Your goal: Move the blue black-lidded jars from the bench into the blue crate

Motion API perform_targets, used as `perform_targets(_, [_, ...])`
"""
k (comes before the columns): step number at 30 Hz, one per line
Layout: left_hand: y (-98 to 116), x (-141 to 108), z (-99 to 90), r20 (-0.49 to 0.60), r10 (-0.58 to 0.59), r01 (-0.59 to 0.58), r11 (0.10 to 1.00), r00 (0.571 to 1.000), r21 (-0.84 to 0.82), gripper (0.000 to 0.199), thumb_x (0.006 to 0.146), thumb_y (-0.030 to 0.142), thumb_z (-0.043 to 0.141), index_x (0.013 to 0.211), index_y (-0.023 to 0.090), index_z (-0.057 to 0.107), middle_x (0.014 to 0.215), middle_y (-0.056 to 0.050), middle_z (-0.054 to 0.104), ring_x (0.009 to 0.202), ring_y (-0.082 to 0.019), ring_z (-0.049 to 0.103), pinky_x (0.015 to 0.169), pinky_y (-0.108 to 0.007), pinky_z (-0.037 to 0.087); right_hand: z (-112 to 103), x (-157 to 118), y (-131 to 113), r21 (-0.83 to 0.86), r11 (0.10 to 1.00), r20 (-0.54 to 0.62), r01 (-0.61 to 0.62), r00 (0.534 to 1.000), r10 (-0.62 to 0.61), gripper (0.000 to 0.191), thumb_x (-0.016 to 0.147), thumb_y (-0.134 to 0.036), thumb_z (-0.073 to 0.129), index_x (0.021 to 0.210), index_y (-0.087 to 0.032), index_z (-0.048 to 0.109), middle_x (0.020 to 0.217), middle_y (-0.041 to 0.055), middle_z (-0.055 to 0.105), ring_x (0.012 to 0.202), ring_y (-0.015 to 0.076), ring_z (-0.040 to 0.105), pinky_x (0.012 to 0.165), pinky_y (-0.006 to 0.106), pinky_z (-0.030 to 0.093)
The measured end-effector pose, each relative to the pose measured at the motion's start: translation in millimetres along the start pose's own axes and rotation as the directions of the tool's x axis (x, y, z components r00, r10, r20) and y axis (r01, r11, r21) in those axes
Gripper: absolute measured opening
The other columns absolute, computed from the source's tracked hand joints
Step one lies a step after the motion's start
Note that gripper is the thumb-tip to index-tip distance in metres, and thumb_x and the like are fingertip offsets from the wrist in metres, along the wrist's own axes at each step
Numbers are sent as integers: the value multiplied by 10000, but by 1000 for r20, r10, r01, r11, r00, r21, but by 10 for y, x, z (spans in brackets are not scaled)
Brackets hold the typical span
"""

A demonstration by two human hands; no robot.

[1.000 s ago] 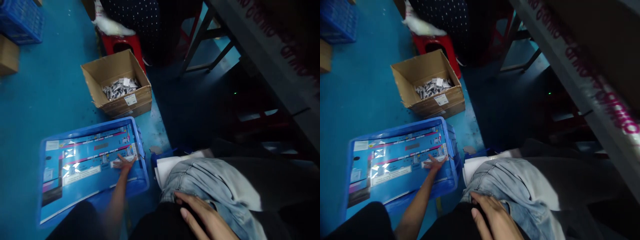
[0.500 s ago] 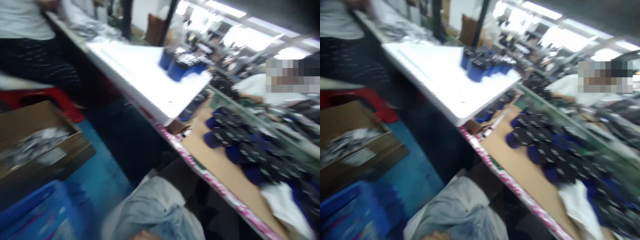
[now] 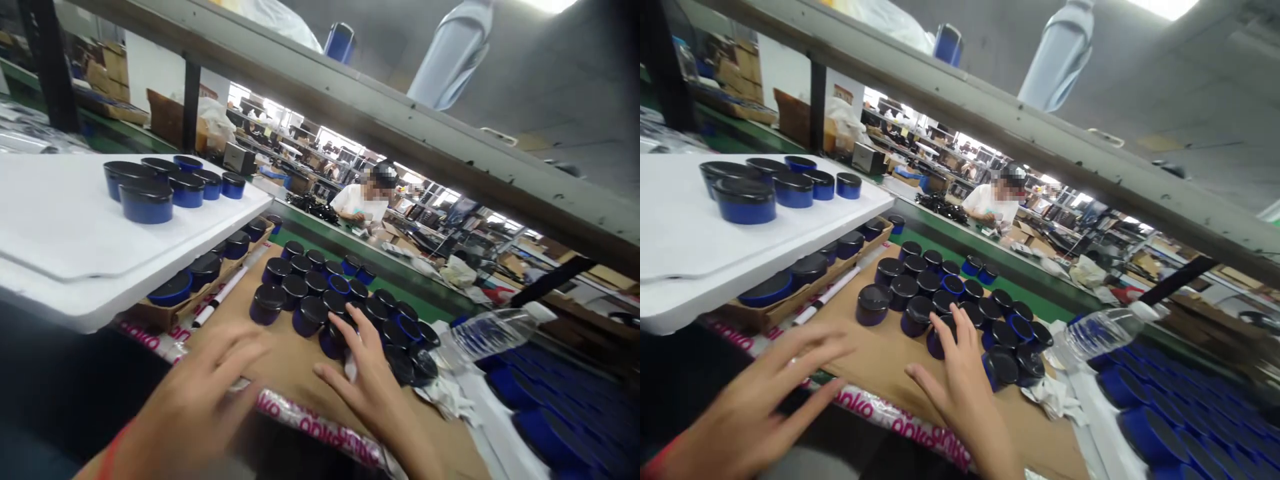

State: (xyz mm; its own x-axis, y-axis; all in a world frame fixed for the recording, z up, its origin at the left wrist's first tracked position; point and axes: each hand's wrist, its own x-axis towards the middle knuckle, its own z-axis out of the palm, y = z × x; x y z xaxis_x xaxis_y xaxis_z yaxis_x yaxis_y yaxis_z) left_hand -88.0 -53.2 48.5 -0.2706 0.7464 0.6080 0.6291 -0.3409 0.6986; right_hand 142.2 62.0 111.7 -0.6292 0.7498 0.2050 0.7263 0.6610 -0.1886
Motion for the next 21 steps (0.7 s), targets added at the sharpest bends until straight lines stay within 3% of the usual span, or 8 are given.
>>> perform_targets(2, [43,495,220,249,178,-241,937,952,252,573,842,439,686,1381,273,587,1471,-118,537,1398,-315,464,1186,-480,382,-4,276,61,-68,994,69,-85,994,89,960,828,-440,767,1592,-155,260,1690,215,8,1552,392,-48,1237,575,183])
perform_targets(4, [-6,921,441,392,123,-269,900,912,344,1013,640,514,868,1509,264,412,1613,-187,320,1499,-429,271,1210,-631,239,15,458,105,-106,988,107,-108,987,119,1130,755,-511,816,1612,-145,175,1679,248,-44,1519,454,-105,1208,658,137])
perform_targets(6, [-105,1172,585,487,47,-282,863,872,420,1112,567,590,900,1510,292,389,1618,-239,257,1504,-494,198,1182,-707,168,44,539,144,-120,988,141,-93,984,110,1115,762,-559,789,1609,-143,194,1672,261,50,1517,485,-25,1173,722,118])
perform_targets(8, [-193,1243,626,545,-10,-297,830,838,473,1015,636,606,861,1495,319,403,1602,-245,278,1504,-493,191,1183,-704,148,66,542,178,-130,990,172,-59,982,81,1003,825,-538,727,1601,-141,231,1664,246,134,1527,462,41,1172,725,99])
perform_targets(12, [-215,1150,516,605,-50,-341,787,795,513,867,757,568,793,1496,369,387,1618,-165,293,1525,-413,208,1217,-640,169,94,487,222,-126,992,167,22,986,-1,812,903,-418,638,1588,-164,283,1669,179,203,1555,358,118,1220,648,111])
perform_targets(15, [-160,1126,426,622,-35,-379,765,782,521,933,749,582,795,1525,298,364,1600,-174,348,1488,-394,315,1210,-598,260,147,485,239,-130,990,126,52,991,-36,746,896,-258,608,1577,-160,318,1646,162,292,1540,312,237,1252,561,161])
perform_targets(18, [-151,1159,349,618,-27,-399,741,786,540,1059,710,584,828,1543,161,329,1539,-207,423,1414,-386,401,1185,-550,342,220,506,229,-152,987,53,53,998,-45,810,853,-165,606,1590,-125,275,1574,202,396,1464,341,374,1235,520,251])
perform_targets(21, [-178,1173,264,599,-45,-395,712,800,580,894,772,540,800,1491,176,412,1403,-168,531,1305,-348,498,1115,-535,420,270,520,190,-180,983,-24,35,999,-40,770,868,-199,624,1574,-122,328,1466,244,488,1342,411,478,1150,560,357])
